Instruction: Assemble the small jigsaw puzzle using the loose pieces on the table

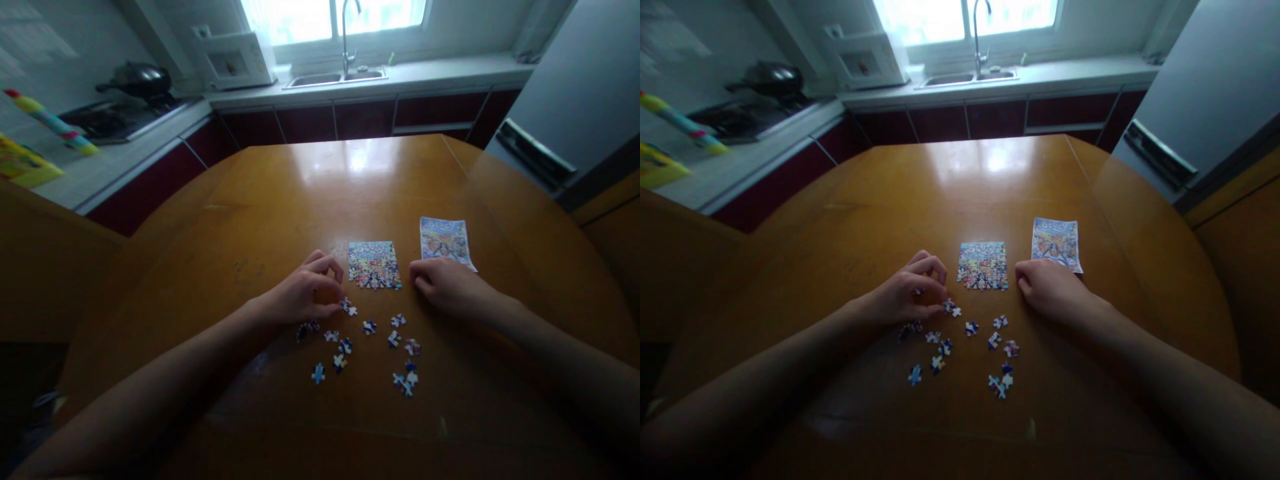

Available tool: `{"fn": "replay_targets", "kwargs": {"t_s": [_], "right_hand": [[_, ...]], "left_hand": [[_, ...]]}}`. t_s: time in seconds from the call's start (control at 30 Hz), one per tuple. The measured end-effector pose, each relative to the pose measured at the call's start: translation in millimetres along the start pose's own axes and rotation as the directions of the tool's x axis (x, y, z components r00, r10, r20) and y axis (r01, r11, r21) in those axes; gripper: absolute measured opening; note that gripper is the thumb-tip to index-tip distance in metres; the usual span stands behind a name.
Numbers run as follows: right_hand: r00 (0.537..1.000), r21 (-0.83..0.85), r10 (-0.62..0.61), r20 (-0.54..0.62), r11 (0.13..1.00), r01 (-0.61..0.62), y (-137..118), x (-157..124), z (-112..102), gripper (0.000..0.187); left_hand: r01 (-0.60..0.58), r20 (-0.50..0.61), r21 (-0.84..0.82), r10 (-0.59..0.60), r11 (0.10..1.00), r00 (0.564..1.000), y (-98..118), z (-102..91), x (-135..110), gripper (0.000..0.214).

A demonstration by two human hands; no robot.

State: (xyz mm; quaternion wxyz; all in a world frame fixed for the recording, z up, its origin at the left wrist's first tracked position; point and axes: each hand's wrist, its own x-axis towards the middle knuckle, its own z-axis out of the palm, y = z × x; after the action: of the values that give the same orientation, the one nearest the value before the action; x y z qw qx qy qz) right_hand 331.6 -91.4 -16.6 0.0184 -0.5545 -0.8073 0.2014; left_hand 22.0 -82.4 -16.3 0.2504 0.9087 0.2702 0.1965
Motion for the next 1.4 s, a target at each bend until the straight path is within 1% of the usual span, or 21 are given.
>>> {"fn": "replay_targets", "kwargs": {"t_s": [0.13,0.3,0.43,0.63,0.77,1.0,1.2,1.4], "right_hand": [[1.0,-0.001,-0.004,-0.011,1.0,0.004,0,0,1,0.019],[1.0,0.003,-0.021,-0.02,1.0,0.021,0,1,2,0.02],[1.0,0.001,-0.003,-0.015,1.0,0.003,0,1,1,0.019],[1.0,-0.013,0.001,-0.011,1.0,-0.001,-1,1,2,0.019],[1.0,-0.023,0.008,-0.02,1.0,-0.008,-3,0,1,0.019],[1.0,-0.019,-0.004,-0.028,1.0,0.004,-1,1,3,0.02],[1.0,-0.024,-0.01,-0.022,1.0,0.009,2,2,4,0.019],[1.0,-0.012,-0.005,-0.027,1.0,0.005,-2,1,2,0.019]], "left_hand": [[0.04,-0.074,0.042,-0.036,0.998,0.997,-6,4.2,2,0.007],[0.098,-0.164,0.063,-0.087,0.993,0.983,-8,12.5,6,0.008],[0.15,-0.186,0.08,-0.133,0.985,0.973,-6,17.6,11,0.006],[0.179,-0.211,0.085,-0.157,0.98,0.965,-6,22.5,15,0.006],[0.173,-0.224,0.077,-0.152,0.982,0.963,-7,24.7,14,0.006],[0.16,-0.212,0.072,-0.141,0.984,0.967,-6,24.4,15,0.006],[0.149,-0.247,0.081,-0.125,0.985,0.961,-5,24.6,14,0.011],[0.082,-0.2,0.14,-0.053,0.987,0.978,-7,24.3,12,0.007]]}}
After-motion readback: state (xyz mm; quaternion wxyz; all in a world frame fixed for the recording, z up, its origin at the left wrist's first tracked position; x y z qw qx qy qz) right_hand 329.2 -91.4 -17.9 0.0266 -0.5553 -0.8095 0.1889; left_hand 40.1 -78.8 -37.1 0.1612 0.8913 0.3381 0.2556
